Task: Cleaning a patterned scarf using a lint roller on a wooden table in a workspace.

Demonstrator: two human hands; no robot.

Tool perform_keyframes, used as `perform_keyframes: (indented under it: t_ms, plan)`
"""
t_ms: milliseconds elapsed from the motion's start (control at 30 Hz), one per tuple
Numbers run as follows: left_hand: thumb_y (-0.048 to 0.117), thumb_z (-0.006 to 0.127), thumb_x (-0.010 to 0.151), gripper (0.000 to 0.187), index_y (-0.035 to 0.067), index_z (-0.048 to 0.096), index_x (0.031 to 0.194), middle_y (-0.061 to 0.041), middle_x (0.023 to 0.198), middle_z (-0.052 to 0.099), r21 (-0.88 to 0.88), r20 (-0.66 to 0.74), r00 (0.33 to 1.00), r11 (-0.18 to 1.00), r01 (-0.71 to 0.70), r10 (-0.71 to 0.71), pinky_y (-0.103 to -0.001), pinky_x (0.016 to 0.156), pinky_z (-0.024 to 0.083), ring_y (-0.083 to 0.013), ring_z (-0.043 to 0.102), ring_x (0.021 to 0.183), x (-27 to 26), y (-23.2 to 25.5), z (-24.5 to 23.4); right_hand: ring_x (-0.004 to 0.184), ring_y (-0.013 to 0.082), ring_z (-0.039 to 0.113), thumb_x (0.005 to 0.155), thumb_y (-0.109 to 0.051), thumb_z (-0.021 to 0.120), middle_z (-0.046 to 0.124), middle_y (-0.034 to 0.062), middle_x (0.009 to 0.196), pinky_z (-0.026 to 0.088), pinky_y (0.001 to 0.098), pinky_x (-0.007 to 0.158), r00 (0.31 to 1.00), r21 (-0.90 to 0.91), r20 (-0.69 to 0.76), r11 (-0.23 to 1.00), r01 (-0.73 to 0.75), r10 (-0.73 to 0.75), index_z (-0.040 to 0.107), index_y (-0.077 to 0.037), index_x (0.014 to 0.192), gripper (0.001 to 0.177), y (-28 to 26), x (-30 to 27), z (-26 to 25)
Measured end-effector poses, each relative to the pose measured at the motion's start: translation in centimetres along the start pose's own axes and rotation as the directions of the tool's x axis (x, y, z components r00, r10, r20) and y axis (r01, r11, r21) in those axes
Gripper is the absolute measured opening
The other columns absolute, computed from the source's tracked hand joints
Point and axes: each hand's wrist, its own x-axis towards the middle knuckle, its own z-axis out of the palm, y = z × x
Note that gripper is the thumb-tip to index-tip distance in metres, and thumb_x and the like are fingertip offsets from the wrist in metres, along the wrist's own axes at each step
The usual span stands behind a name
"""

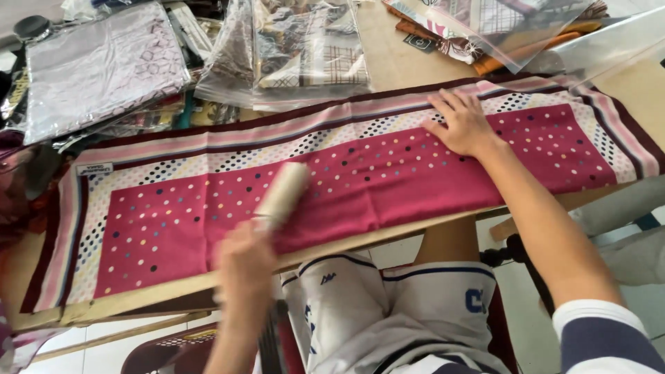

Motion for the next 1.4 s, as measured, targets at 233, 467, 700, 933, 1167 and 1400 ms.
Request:
perform_keyframes:
  t_ms: [233,467,700,933,1167,1400]
  plan:
    - [0.042,0.074,0.119,0.032,0.017,0.069,0.101,-0.001,0.087,0.074,0.565,-0.38,0.859,0.65,0.508,-0.342,-0.031,0.059,0.055,-0.0157,0.073,0.074,0.2,-20.3,0.4,0.147,0.0415,0.036,0.103,-0.056,0.044,0.045,0.0222,0.158,0.022,0.0593,0.118,0.995,0.043,-0.102,0.999,-0.003,0.007,0.054,-0.01,0.15,0.066,3.2,1.3,2.7]
    - [0.006,0.074,0.094,0.005,0.002,0.072,0.094,-0.015,0.086,0.071,0.147,-0.599,0.785,0.942,0.301,-0.157,-0.04,0.067,0.05,-0.0305,0.066,0.073,3.3,-18.6,-0.9,0.135,0.0444,0.054,0.106,-0.049,0.057,0.063,0.0263,0.145,0.036,0.0572,0.109,0.942,-0.069,-0.298,0.987,0.142,-0.156,0.069,-0.01,0.141,0.055,4.5,1.1,4.2]
    - [0.01,0.067,0.099,0.011,0.0,0.065,0.1,-0.019,0.092,0.063,-0.118,-0.216,0.961,0.981,0.151,-0.174,-0.043,0.065,0.049,-0.0309,0.058,0.074,8.7,-12.3,0.6,0.142,0.0449,0.044,0.106,-0.052,0.051,0.053,0.0272,0.154,0.027,0.0622,0.113,0.985,0.068,-0.162,0.995,0.071,-0.059,0.061,-0.006,0.149,0.064,3.3,0.8,2.3]
    - [0.023,0.077,0.093,0.012,0.013,0.081,0.098,-0.014,0.089,0.077,-0.072,-0.203,0.935,0.957,0.282,-0.291,-0.047,0.076,0.05,-0.0363,0.07,0.084,8.8,-24.7,0.4,0.144,0.0455,0.04,0.104,-0.057,0.048,0.05,0.0263,0.156,0.023,0.0669,0.112,0.994,0.089,-0.103,0.996,-0.013,0.022,0.06,-0.006,0.149,0.069,3.4,0.8,2.2]
    - [0.035,0.062,0.099,0.015,0.036,0.074,0.09,0.01,0.078,0.074,0.715,-0.207,0.903,0.572,0.402,-0.376,-0.028,0.049,0.043,-0.009,0.073,0.067,6.5,-34.9,2.9,0.131,0.046,0.055,0.105,-0.042,0.064,0.064,0.0272,0.141,0.035,0.0574,0.11,0.934,-0.008,-0.33,0.99,0.139,-0.134,0.071,-0.007,0.137,0.048,5.1,0.7,3.9]
    - [0.009,0.086,0.119,0.018,-0.002,0.078,0.108,-0.019,0.095,0.073,0.039,-0.383,0.922,0.997,0.073,-0.052,-0.046,0.066,0.049,-0.0362,0.067,0.078,3.6,-19.7,-2.7,0.141,0.0425,0.044,0.101,-0.053,0.057,0.054,0.0231,0.15,0.027,0.062,0.113,0.982,0.13,-0.186,0.991,0.03,-0.005,0.064,-0.008,0.141,0.061,3.9,0.5,2.7]
